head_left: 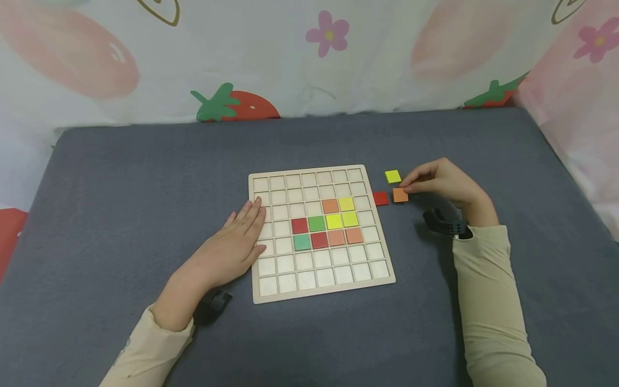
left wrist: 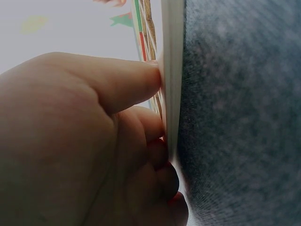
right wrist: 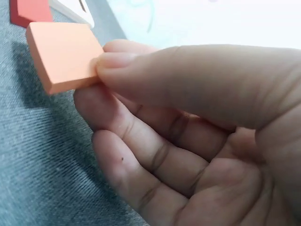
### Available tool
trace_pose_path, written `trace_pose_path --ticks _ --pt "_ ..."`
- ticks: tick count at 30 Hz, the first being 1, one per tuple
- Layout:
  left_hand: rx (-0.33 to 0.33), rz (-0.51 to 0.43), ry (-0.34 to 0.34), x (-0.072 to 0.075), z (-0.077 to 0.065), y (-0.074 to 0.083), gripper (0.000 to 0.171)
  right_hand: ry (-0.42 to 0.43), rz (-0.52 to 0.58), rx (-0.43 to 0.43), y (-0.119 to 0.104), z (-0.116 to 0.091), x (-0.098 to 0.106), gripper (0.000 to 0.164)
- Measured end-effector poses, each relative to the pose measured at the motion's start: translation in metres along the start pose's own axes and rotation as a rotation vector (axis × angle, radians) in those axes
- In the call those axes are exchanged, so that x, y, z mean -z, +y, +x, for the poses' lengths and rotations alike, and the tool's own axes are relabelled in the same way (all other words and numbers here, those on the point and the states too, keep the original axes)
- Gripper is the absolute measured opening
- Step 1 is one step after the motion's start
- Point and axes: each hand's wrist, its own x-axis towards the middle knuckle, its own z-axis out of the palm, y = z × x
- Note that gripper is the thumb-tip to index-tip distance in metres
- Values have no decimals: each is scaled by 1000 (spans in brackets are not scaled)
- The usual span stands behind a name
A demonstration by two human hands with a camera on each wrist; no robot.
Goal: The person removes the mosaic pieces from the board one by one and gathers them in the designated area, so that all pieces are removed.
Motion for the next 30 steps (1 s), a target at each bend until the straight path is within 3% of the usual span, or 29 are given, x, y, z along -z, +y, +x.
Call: trace_pose_path --ticks 30 --pt "6 -5 -16 -2 1 -2 64 31 -51 -55 2 3 -3 15"
